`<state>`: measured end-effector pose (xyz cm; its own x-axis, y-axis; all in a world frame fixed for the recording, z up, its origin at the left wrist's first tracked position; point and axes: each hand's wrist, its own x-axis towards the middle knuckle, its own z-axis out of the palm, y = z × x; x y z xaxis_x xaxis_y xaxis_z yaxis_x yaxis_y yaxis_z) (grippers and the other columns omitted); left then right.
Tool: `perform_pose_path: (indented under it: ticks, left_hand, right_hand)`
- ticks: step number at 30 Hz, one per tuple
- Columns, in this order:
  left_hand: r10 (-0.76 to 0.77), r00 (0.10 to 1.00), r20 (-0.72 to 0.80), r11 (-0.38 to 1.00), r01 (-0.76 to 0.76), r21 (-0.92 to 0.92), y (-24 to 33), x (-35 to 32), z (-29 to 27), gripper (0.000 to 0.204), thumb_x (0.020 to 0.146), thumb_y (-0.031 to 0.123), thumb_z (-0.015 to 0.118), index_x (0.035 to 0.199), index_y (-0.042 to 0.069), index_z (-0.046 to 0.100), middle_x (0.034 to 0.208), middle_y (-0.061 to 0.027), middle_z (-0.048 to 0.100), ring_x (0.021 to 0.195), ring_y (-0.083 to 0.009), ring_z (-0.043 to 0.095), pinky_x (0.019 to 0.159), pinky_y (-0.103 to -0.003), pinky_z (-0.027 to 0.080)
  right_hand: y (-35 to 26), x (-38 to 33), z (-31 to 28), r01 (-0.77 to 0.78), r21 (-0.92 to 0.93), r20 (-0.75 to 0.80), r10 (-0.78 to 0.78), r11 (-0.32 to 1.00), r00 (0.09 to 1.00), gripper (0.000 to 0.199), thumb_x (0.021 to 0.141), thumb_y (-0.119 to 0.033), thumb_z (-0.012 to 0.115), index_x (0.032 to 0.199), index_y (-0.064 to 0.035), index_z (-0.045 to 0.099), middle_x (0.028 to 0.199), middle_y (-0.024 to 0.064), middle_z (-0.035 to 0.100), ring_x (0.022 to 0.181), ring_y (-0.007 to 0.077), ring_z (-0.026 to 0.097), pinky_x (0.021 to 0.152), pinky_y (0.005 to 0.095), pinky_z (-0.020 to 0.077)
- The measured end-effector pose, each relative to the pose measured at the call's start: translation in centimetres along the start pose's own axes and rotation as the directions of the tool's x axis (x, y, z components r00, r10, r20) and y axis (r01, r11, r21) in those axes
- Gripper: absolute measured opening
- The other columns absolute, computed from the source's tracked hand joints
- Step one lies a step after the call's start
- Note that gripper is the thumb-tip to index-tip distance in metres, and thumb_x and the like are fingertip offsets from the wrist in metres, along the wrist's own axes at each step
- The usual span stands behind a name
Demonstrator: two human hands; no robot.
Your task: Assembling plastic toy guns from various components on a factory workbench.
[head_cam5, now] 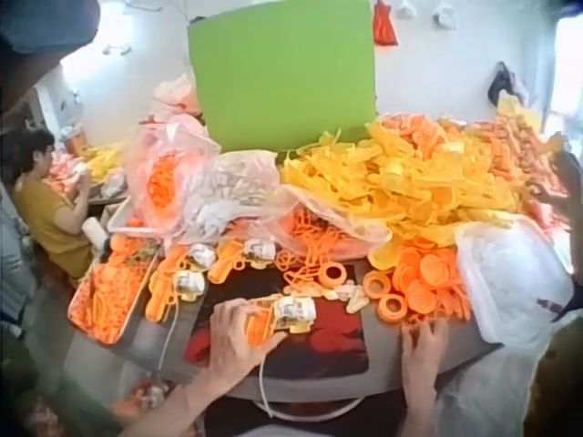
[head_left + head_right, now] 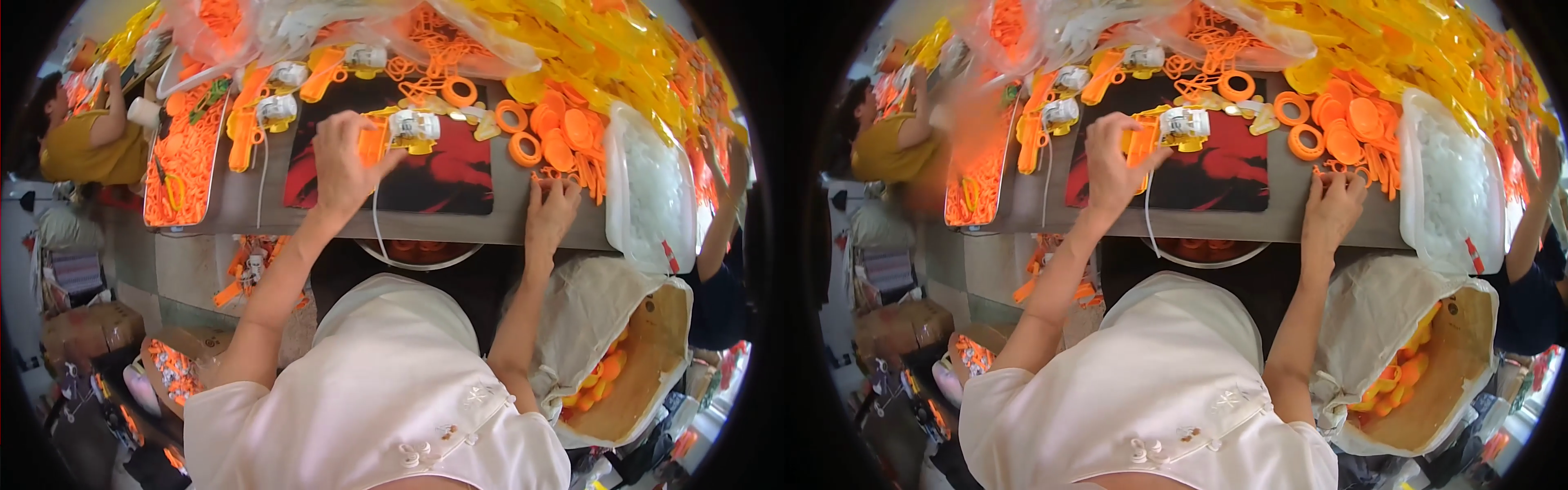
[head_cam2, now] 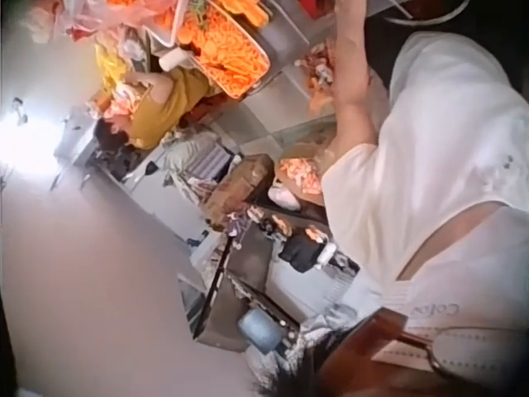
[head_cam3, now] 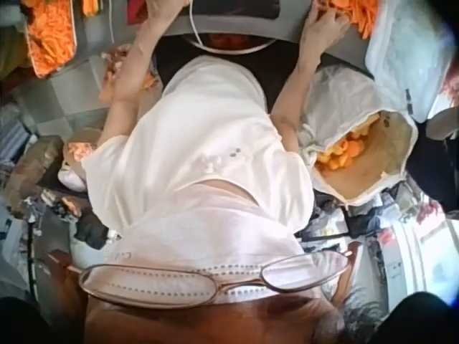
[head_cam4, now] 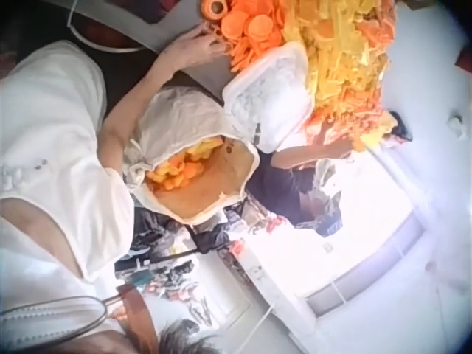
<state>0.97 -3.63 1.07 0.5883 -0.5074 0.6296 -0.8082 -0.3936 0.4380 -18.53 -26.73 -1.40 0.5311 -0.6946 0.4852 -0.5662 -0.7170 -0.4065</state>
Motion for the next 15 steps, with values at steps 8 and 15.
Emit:
perform_pose_path:
  ticks: [8, 15]
  left_hand:
    - [-0.037, 0.986, 0.161, 0.948, -0.017, 0.319, 0.7, -1.6, -1.0, 0.038, 0.070, 0.018, 0.078, 0.100, 0.009, 0.056, 0.103, -0.0069, 0.053, 0.100, -0.0274, 0.051, 0.088, -0.040, 0.040]
    - [-0.096, 0.977, 0.190, 0.935, 0.023, 0.354, 1.5, -1.2, -0.3, 0.042, 0.071, 0.022, 0.079, 0.102, 0.008, 0.055, 0.103, -0.0066, 0.053, 0.097, -0.0247, 0.051, 0.084, -0.040, 0.041]
  right_hand:
    - [-9.4, -3.7, 2.6, 0.240, 0.208, 0.110, -0.266, 0.948, 0.958, 0.012, 0.085, -0.014, 0.070, 0.085, -0.0060, 0.062, 0.100, 0.0024, 0.065, 0.095, 0.0239, 0.057, 0.085, 0.0374, 0.0393]
    - [-8.2, -3.2, 0.8, 0.411, 0.257, 0.147, -0.456, 0.874, 0.878, 0.013, 0.083, -0.008, 0.068, 0.095, -0.0065, 0.066, 0.103, 0.0001, 0.066, 0.095, 0.0219, 0.058, 0.086, 0.0372, 0.0397]
